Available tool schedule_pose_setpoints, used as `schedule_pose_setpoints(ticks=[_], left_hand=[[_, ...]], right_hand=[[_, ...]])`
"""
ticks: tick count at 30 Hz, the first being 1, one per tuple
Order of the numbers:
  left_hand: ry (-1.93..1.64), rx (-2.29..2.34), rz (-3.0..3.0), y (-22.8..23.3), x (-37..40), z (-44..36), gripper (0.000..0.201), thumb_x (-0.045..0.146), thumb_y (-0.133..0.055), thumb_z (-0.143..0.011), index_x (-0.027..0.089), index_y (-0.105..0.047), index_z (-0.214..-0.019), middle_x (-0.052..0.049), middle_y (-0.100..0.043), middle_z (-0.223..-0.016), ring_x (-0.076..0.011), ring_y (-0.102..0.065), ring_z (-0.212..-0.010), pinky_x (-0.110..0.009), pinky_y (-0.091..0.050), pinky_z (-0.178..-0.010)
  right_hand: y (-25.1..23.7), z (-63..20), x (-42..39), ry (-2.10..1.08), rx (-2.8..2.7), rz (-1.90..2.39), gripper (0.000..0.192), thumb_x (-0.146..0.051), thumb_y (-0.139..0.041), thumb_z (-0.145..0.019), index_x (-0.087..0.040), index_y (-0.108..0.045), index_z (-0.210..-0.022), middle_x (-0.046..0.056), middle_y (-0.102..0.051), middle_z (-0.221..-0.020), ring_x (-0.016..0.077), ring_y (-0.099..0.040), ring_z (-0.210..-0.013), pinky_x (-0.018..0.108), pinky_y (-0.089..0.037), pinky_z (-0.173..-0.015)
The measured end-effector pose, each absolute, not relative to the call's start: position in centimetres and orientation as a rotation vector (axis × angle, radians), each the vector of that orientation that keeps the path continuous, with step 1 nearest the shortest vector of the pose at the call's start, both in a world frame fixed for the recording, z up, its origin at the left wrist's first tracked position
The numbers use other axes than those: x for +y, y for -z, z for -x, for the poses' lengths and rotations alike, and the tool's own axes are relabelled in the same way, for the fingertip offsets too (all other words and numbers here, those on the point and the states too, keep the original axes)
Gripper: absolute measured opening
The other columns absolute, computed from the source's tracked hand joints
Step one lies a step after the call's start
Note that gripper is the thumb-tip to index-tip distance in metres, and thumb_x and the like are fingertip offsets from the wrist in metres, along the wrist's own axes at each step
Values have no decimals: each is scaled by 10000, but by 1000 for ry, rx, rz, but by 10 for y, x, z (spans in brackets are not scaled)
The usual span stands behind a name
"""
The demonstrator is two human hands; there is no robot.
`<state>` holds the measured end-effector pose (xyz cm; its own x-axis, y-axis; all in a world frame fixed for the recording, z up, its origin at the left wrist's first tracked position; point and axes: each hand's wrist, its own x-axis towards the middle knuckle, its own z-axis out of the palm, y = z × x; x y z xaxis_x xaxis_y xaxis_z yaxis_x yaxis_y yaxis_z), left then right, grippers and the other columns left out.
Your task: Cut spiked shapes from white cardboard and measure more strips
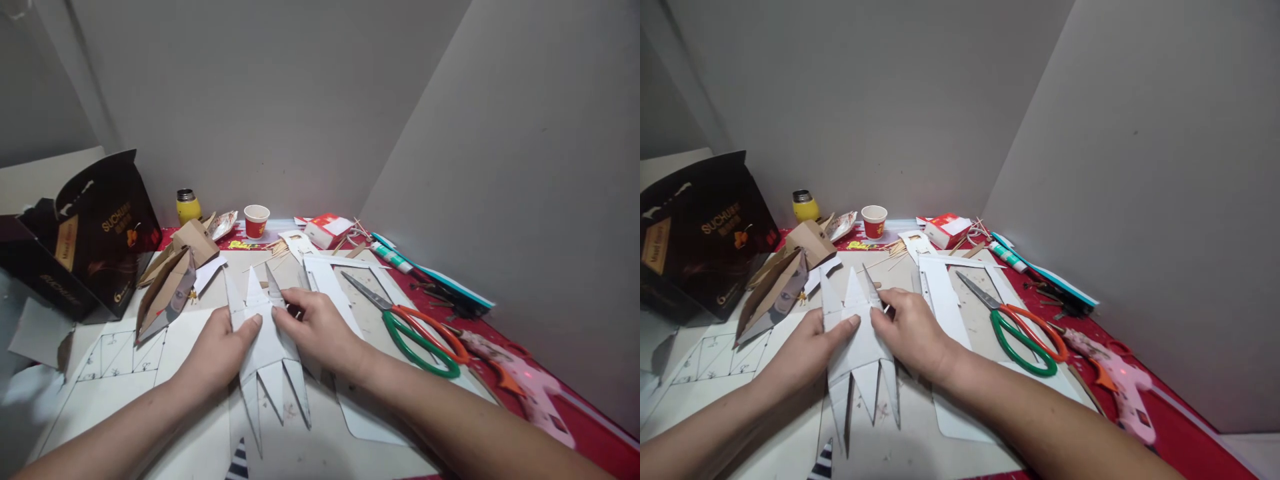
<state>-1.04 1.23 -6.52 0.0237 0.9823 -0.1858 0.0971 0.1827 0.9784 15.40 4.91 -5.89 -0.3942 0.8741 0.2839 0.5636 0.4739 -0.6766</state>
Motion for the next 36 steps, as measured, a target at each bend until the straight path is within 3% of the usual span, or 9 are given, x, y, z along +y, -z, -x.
schedule_pose_setpoints(ticks=[5, 12, 16, 21, 24, 26, 29, 31, 36], left_hand=[[-1048, 1355, -1217, 58, 10, 8, 366, 342, -602, -839, 123, -685, -1121, -99, -760, -982, -258, -681, -831, -357, -521, -760], [-971, 1471, -1361, 55, 5, 4, 308, 311, -560, -851, 140, -727, -1045, -83, -762, -907, -270, -679, -837, -367, -519, -745], [-973, 1482, -1399, 59, 5, -1, 303, 295, -544, -855, 133, -728, -1032, -99, -759, -956, -274, -679, -884, -382, -514, -790], [-978, 1548, -1404, 64, 10, -2, 287, 240, -545, -839, 138, -724, -1039, -101, -757, -998, -277, -668, -971, -390, -483, -873], [-967, 1553, -1324, 64, 13, 1, 291, 263, -571, -827, 137, -717, -1044, -109, -750, -1053, -287, -673, -954, -404, -490, -855], [-960, 1537, -1246, 60, 14, 4, 307, 292, -600, -813, 131, -709, -1052, -115, -750, -1058, -289, -683, -914, -400, -505, -808], [-941, 1485, -1096, 53, 15, 9, 345, 321, -648, -784, 105, -696, -1049, -121, -768, -958, -279, -698, -815, -369, -522, -709], [-946, 1420, -1040, 49, 16, 12, 352, 308, -665, -770, 93, -691, -1048, -116, -772, -909, -265, -702, -783, -350, -524, -691], [-1014, 1300, -1028, 46, 19, 17, 363, 292, -664, -775, 94, -681, -1079, -100, -773, -894, -242, -708, -744, -341, -533, -705]], right_hand=[[62, -157, 53, -733, -2089, 1264, 299, -230, -504, -810, -195, -411, -528, -55, -373, -495, 105, -374, -516, 222, -281, -483], [61, -154, 44, -660, -2128, 1306, 314, -212, -516, -799, -199, -371, -521, -55, -360, -490, 97, -324, -494, 247, -250, -507], [60, -148, 39, -383, -2289, 1413, 276, -200, -517, -824, -184, -478, -551, -3, -502, -521, 124, -400, -506, 277, -278, -536], [63, -140, 36, -183, -2481, 1454, 231, -202, -487, -872, -110, -663, -753, 130, -687, -729, 200, -569, -617, 312, -347, -584], [61, -142, 38, -378, -2392, 1411, 210, -183, -533, -839, -128, -631, -661, 77, -648, -646, 176, -558, -597, 289, -353, -555], [56, -147, 42, -712, -2234, 1380, 223, -158, -550, -815, -150, -583, -595, 13, -577, -554, 134, -532, -541, 253, -359, -515], [45, -156, 52, -1376, -1895, 1338, 170, -195, -544, -844, -156, -617, -695, -32, -562, -507, 105, -554, -473, 211, -434, -475], [40, -162, 59, -1650, -1738, 1297, 167, -257, -556, -863, -152, -640, -763, -25, -603, -507, 106, -585, -455, 209, -487, -466], [36, -171, 66, -1774, -1772, 1220, 244, -329, -677, -795, -139, -617, -654, -16, -623, -496, 79, -569, -404, 163, -482, -415]])
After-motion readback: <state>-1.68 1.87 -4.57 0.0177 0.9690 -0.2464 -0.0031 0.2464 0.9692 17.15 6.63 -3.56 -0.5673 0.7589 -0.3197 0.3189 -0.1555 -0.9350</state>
